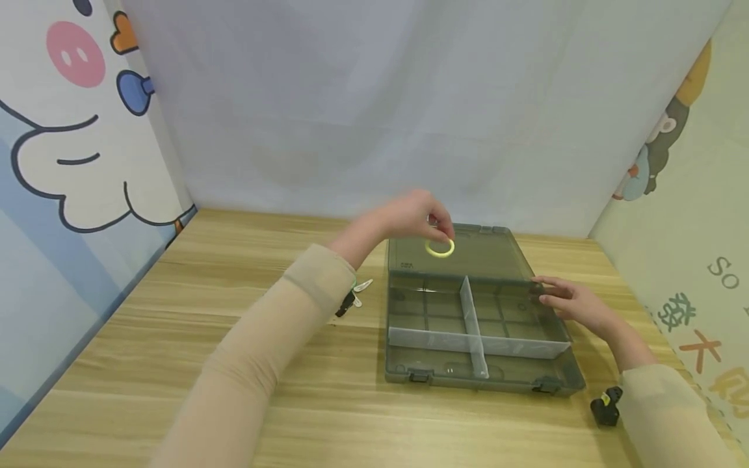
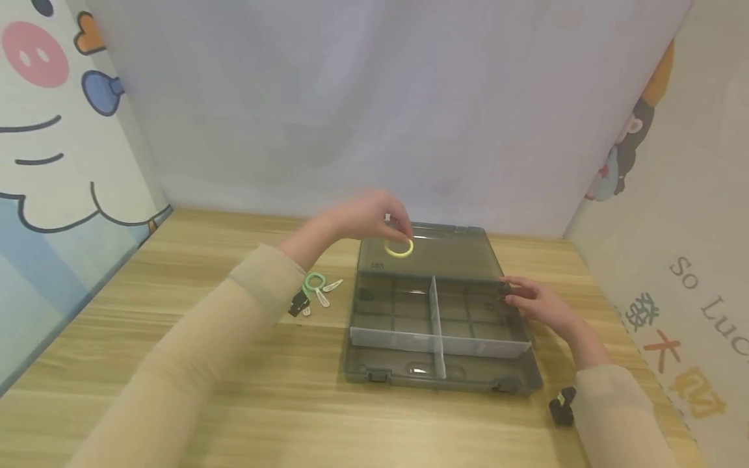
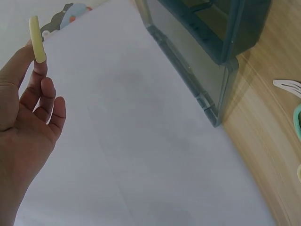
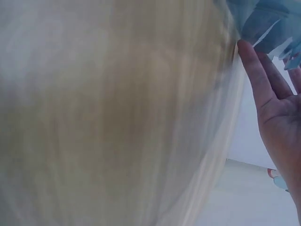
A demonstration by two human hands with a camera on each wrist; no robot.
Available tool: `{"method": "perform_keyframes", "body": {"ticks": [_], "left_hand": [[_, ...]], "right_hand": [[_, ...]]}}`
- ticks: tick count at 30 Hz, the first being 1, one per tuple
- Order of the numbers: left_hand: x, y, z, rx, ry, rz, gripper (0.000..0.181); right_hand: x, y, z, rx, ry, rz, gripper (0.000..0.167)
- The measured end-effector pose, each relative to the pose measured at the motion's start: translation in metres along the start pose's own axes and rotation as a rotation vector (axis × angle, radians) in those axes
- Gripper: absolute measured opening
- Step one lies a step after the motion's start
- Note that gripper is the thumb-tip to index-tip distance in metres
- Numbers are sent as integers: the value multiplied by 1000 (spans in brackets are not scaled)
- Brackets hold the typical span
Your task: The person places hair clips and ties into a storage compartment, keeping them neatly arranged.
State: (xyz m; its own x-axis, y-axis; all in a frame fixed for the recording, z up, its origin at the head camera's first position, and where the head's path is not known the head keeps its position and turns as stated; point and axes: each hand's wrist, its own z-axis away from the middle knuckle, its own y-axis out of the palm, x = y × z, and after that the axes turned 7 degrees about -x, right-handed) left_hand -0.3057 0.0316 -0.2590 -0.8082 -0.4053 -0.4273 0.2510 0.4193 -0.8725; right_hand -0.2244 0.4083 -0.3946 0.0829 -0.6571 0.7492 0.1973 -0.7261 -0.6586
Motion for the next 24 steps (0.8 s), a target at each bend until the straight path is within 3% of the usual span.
{"method": "perform_keyframes", "body": {"ticks": [13,24], "left_hand": [[-13,37,-28,9,40,-3,11],[-14,74,-50,48,78,19,10]], "right_hand": [[4,-1,-4,-27,44,12,59],[1,-1,-7,-24,51,5,57]]}}
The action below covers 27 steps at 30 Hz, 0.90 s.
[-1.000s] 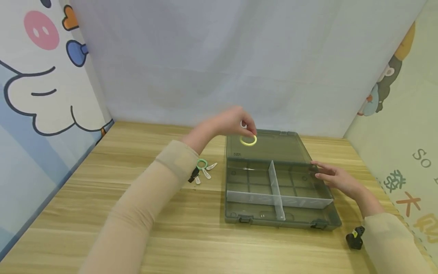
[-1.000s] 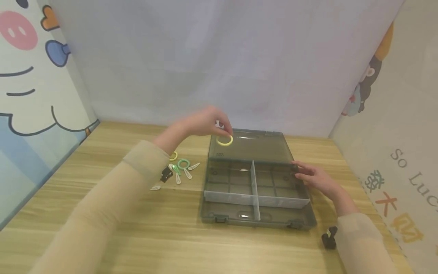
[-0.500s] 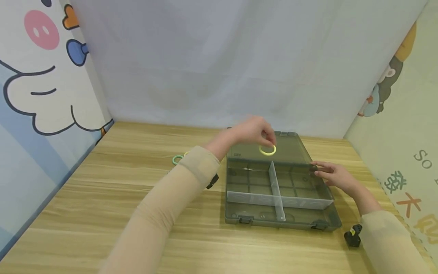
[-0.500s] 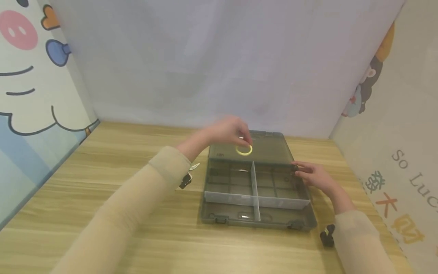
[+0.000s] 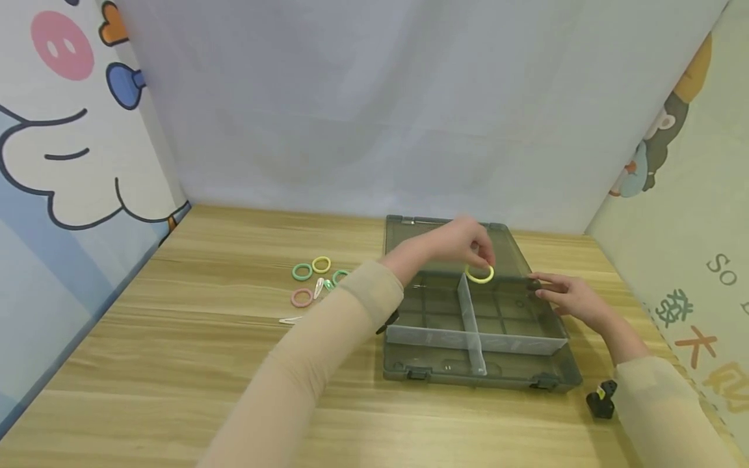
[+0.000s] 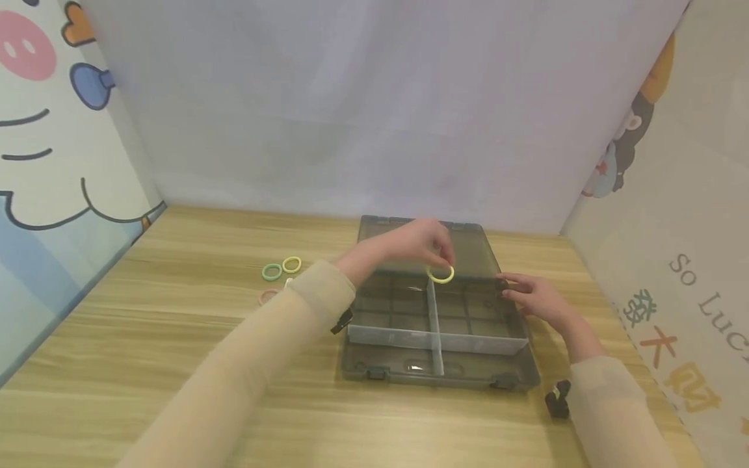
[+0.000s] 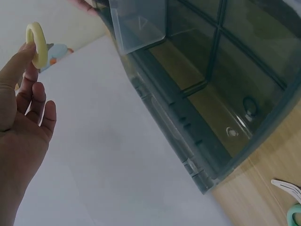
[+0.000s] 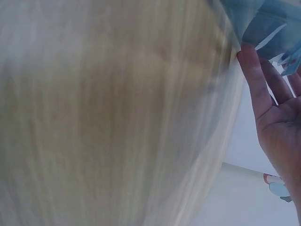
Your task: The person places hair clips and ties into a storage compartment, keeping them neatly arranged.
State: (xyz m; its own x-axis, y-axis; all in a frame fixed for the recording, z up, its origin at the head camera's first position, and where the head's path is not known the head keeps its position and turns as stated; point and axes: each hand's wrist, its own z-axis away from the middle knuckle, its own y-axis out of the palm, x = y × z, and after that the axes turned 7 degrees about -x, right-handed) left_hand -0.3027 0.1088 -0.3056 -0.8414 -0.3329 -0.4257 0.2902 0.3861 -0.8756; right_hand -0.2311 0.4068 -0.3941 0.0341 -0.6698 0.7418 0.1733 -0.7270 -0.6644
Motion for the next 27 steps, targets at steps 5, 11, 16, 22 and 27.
{"method": "perform_keyframes", "body": {"ticks": [5,11,16,22,27], "left_hand": [[-1,16,-6,47,-13,4,10],[-6,35,-12,115,15,8,12],[-12,49,-15,188,49,32,12],[-15,63,-18,242,61,44,10],[-15,74,-18,292,70,24,11]], "right_hand": [[-1,0,-2,2,-4,2,57],[-1,0,0,6,-3,-1,58],[-2,-1,2,2,-4,-9,58],[-2,0,3,-4,-5,-13,58],[-1,1,2,-8,-5,-10,59]]}}
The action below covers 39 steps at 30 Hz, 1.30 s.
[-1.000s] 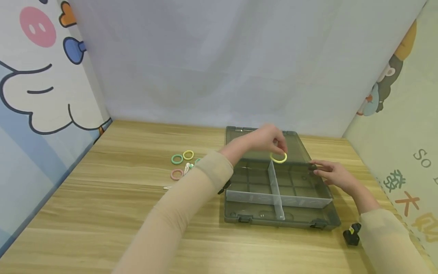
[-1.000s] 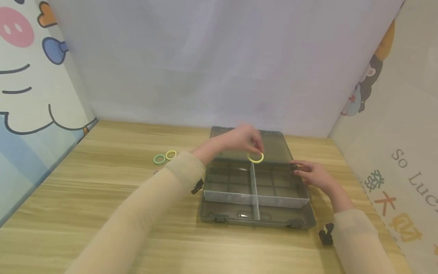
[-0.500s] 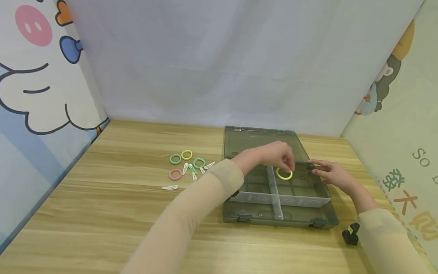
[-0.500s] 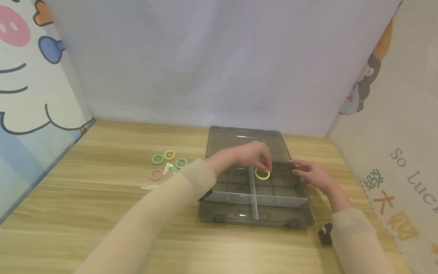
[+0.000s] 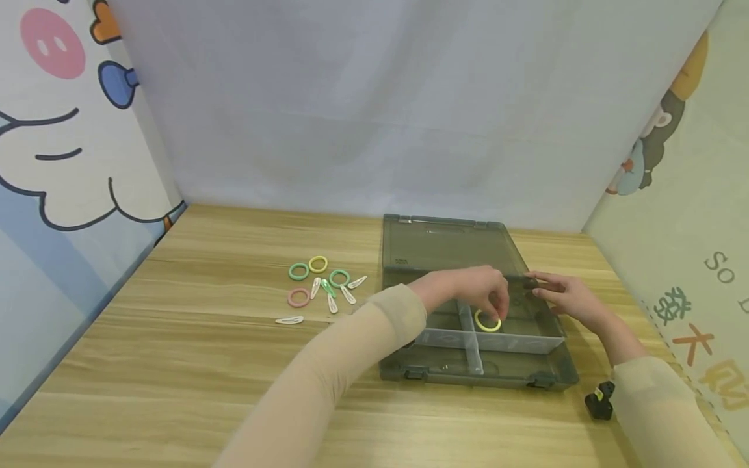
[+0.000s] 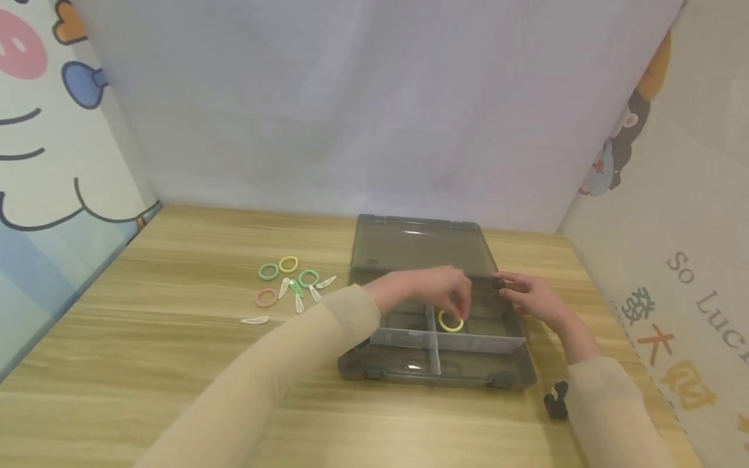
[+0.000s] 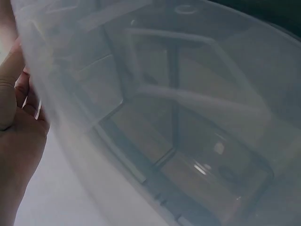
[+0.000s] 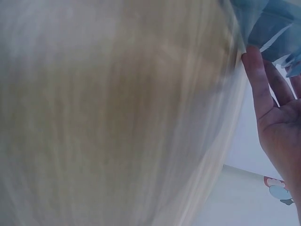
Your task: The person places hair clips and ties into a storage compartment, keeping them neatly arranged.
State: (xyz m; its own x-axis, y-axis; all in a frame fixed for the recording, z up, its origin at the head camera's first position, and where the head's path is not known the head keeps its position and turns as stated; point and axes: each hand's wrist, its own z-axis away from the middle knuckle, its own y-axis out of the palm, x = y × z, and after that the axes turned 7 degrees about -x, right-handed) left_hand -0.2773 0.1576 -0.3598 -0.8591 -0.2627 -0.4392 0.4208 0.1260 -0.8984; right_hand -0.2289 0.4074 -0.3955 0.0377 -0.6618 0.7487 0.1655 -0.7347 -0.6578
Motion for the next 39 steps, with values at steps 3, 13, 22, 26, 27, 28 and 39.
{"method": "perform_keyframes", "body": {"ticks": [3,13,22,26,27,28,39], "left_hand": [[2,6,-1,22,0,-7,12],[2,17,-1,86,-47,12,9],[1,19,-2,132,-85,-32,8],[1,17,-1,122,-74,-31,9],[0,16,0,118,-73,-28,10],[-1,14,0,114,-73,-23,11],[-13,-5,7,47,-86,16,17]], "right_hand": [[1,0,-1,-3,-2,6,58],[3,4,-4,-6,-6,21,56],[5,4,-3,3,-17,15,58],[6,5,-2,7,-19,13,57],[6,5,-2,5,-19,11,57],[6,5,-2,5,-19,10,57],[3,1,2,-11,-32,18,56]]}}
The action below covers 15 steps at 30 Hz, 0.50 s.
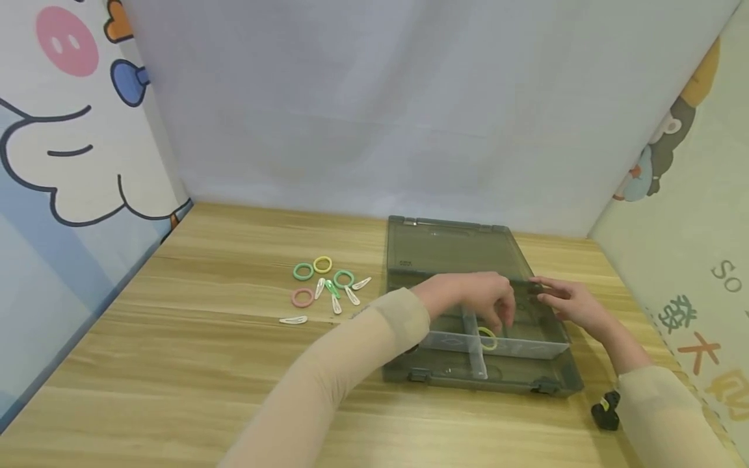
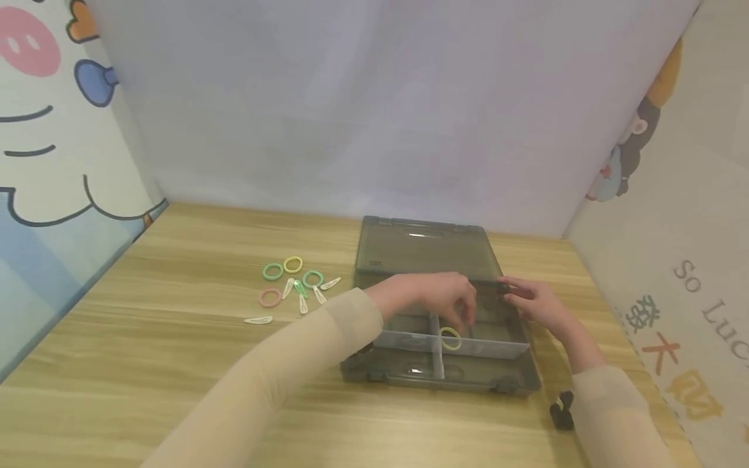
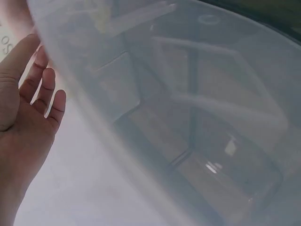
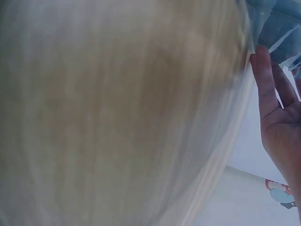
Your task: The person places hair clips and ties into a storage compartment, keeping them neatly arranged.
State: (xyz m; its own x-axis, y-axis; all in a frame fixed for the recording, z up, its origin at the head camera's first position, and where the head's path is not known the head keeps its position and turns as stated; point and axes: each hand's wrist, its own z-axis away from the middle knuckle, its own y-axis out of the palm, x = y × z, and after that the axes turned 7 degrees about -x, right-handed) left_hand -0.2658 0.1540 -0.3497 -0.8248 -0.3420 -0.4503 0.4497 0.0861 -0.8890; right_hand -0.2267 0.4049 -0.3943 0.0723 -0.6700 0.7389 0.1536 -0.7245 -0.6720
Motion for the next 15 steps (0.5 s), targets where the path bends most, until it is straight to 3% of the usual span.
{"method": "perform_keyframes", "body": {"ticks": [15], "left_hand": [[-3,-27,30,-109,100,50,18]], "right_hand": [[-2,1,1,4,-4,30,57]]}}
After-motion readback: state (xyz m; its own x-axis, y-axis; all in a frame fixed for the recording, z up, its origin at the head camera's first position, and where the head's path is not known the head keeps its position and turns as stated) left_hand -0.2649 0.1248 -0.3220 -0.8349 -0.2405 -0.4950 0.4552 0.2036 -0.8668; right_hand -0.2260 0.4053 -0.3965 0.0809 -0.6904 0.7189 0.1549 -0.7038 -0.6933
